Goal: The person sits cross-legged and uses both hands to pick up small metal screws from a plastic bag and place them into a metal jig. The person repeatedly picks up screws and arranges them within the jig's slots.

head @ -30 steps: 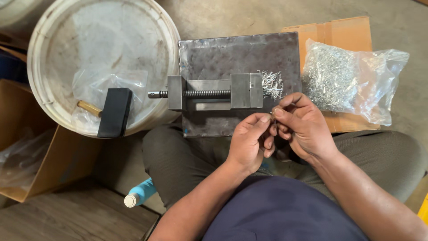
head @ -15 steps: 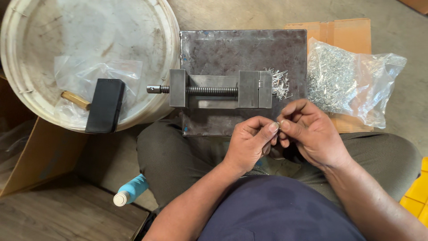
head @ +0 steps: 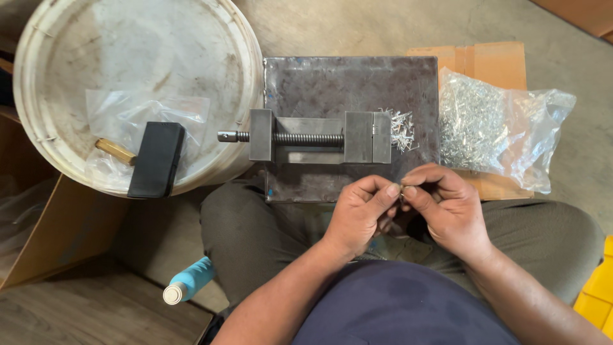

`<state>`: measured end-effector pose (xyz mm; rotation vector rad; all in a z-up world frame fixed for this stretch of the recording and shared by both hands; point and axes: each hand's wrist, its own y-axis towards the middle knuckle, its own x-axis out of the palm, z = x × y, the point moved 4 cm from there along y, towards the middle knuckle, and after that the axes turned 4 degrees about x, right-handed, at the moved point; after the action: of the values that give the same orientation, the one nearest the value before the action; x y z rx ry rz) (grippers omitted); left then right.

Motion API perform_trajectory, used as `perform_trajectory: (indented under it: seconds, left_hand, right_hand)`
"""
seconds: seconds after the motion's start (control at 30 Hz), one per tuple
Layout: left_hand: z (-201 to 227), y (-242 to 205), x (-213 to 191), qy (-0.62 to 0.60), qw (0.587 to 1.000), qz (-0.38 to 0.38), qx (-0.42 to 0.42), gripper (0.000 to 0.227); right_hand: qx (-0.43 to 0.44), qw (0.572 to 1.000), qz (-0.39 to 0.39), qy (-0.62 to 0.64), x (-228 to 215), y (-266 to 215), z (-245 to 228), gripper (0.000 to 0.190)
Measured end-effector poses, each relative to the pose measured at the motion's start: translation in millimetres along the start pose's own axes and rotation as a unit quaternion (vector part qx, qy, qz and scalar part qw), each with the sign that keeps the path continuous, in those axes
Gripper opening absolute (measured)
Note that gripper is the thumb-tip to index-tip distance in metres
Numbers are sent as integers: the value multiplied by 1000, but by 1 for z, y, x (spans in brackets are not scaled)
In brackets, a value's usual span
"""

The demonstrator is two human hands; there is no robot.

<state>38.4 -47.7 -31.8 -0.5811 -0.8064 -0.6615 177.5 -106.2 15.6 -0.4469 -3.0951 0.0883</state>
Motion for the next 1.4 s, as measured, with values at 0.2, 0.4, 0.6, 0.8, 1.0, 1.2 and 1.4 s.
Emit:
perform_trajectory:
  seconds: [0.2, 0.4, 0.6, 0.8, 1.0, 1.2, 1.4]
  left_hand:
    - [4, -1, -2, -85, 993, -50, -57, 18]
    - [2, -1, -8, -60, 997, -44, 5, 18]
    - [30, -7, -2, 312, 918, 16, 244, 16]
    - [54, -14, 15, 409, 848, 7, 336, 13]
    - [49, -8, 5, 385, 866, 58, 313, 18]
    - [31, 6, -16, 80, 977, 50, 189, 19]
    - [30, 7, -18, -3, 989, 54, 138, 18]
  right_hand:
    - [-11, 998, -30, 48, 2, 5, 4, 10]
    - [29, 998, -50, 37, -1, 4, 10, 12]
    - [155, 979, -7, 134, 0, 5, 20, 21]
    - [156, 987, -26, 25, -2, 18, 7, 16]
    - [130, 987, -5, -96, 4, 33, -12, 14]
    - [-109, 932, 64, -339, 16, 74, -52, 9]
    - [-193, 865, 18, -463, 32, 95, -69, 9]
